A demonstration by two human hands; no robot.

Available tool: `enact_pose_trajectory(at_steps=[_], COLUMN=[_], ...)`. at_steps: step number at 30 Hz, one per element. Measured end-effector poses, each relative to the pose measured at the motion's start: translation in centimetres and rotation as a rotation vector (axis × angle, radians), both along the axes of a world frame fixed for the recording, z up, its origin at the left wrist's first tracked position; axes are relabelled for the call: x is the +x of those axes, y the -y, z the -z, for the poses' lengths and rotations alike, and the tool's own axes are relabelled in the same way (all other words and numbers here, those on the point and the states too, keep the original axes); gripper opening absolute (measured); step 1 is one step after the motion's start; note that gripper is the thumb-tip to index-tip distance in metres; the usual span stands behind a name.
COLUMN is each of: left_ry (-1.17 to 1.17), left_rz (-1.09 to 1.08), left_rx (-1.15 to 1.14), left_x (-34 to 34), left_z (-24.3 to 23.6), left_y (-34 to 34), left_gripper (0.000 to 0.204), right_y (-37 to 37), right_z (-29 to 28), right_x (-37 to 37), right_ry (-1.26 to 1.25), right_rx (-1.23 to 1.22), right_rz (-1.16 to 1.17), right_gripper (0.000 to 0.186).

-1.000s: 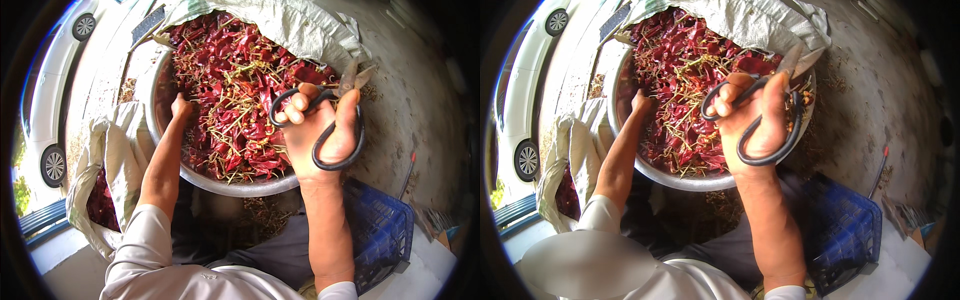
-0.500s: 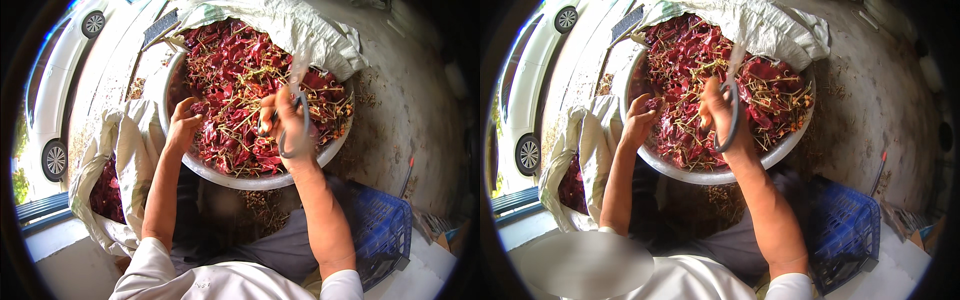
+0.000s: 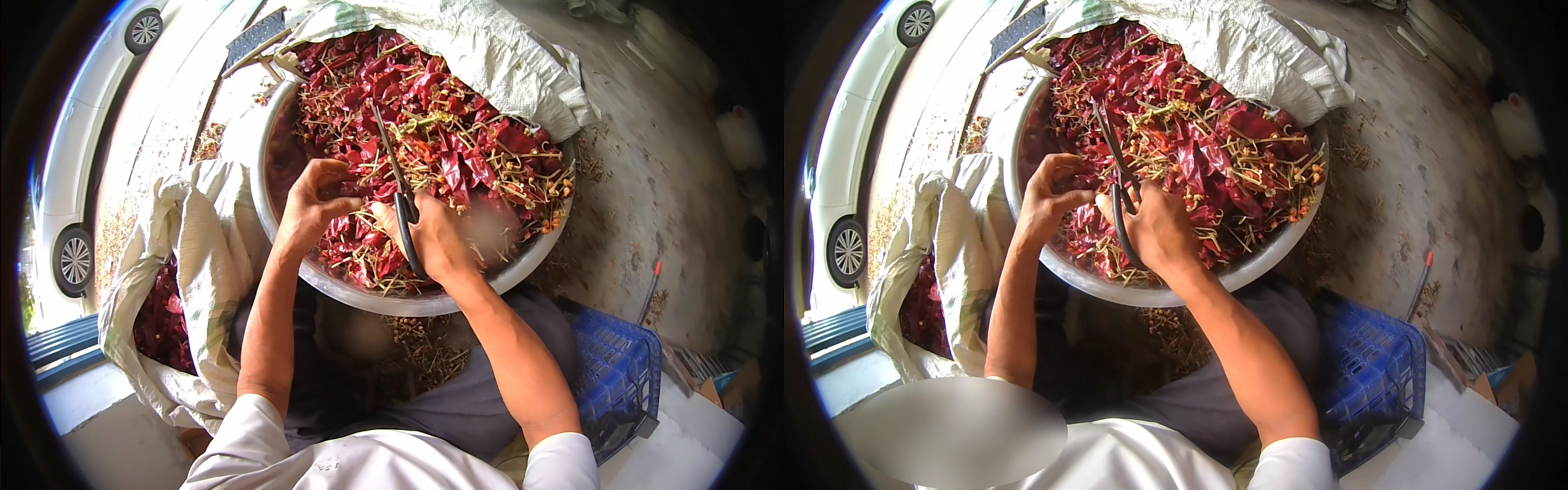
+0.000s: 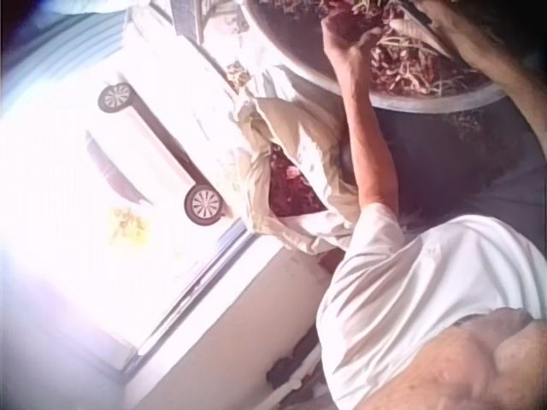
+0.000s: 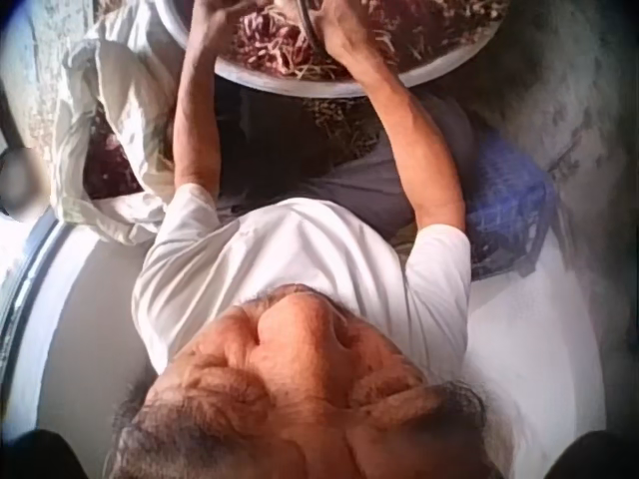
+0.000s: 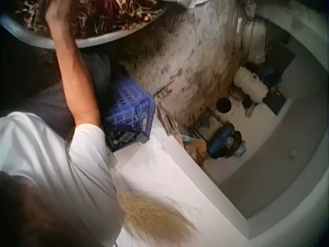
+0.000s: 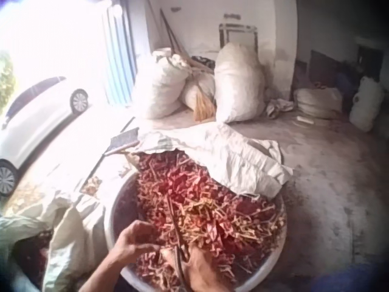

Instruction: The person sits on the floor and uses scissors to trim the stems off dried red chili peppers. They pick peppers from a large white bowl, cut the stems, and drop the trimmed peppers into a sack beside them.

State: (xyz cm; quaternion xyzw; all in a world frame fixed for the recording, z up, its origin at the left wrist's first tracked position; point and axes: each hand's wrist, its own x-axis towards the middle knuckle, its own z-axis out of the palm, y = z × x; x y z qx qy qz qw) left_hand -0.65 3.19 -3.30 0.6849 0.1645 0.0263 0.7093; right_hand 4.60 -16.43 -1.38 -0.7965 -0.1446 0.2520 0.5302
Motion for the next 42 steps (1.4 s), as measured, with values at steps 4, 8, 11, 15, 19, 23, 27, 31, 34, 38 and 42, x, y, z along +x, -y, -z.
enact_pose_trajectory(at_steps=[4, 8, 11, 15, 19, 23, 27, 31, 34, 38, 42], left_ry=[-0.076, -0.010, 0.077, -0.014, 0.092, 0.042, 0.038, 0.080, 0.047, 0.020, 0.018], left_rz=[0.208, 0.047, -0.071, -0.019, -0.117, -0.284, -0.363, -0.329, -0.315, -0.302, -0.287], left_rx=[-0.058, -0.278, -0.555, -0.527, -0.294, -0.052, 0.100, 0.177, 0.369, 0.638, 0.738], left_x=[-0.6, -0.7, -1.0, -1.3, -1.4, -1.0, -0.9, -0.9, -1.1, -0.9, -1.0], left_z=[-0.7, 0.0, 0.8, 2.2, 1.5, 1.7, 0.8, 0.2, -0.1, -0.1, -0.4], left_y=[1.1, 2.1, 2.2, 2.4, 2.2, 0.5, -0.2, -0.1, 0.1, 0.0, -0.4], left_gripper=[0.068, 0.076, 0.049, 0.026, 0.026, 0.042, 0.045, 0.050, 0.055, 0.063, 0.054], right_y=[-0.7, -1.2, -2.1, -2.7, -2.1, -1.3, -0.9, -0.7, -0.9, -0.6, -0.4], right_z=[1.8, 3.4, 2.0, 4.7, 4.3, 3.8, -0.2, 0.2, -0.4, -0.1, -0.1], right_x=[0.2, -0.4, -1.0, -1.0, -0.8, -1.1, -1.3, -1.6, -1.4, -1.4, -1.6], right_ry=[-0.185, -0.421, -0.489, -0.172, 0.026, 0.033, 0.123, 0.242, 0.209, 0.246, 0.204], right_rx=[0.082, 0.424, 0.587, 0.451, -0.033, -0.084, -0.328, -0.375, -0.508, -0.479, -0.380], right_rz=[0.058, 0.141, 0.303, 0.192, 0.060, -0.025, -0.138, -0.177, -0.255, -0.227, -0.220], right_gripper=[0.029, 0.014, 0.012, 0.022, 0.036, 0.047, 0.055, 0.062, 0.057, 0.052, 0.052])
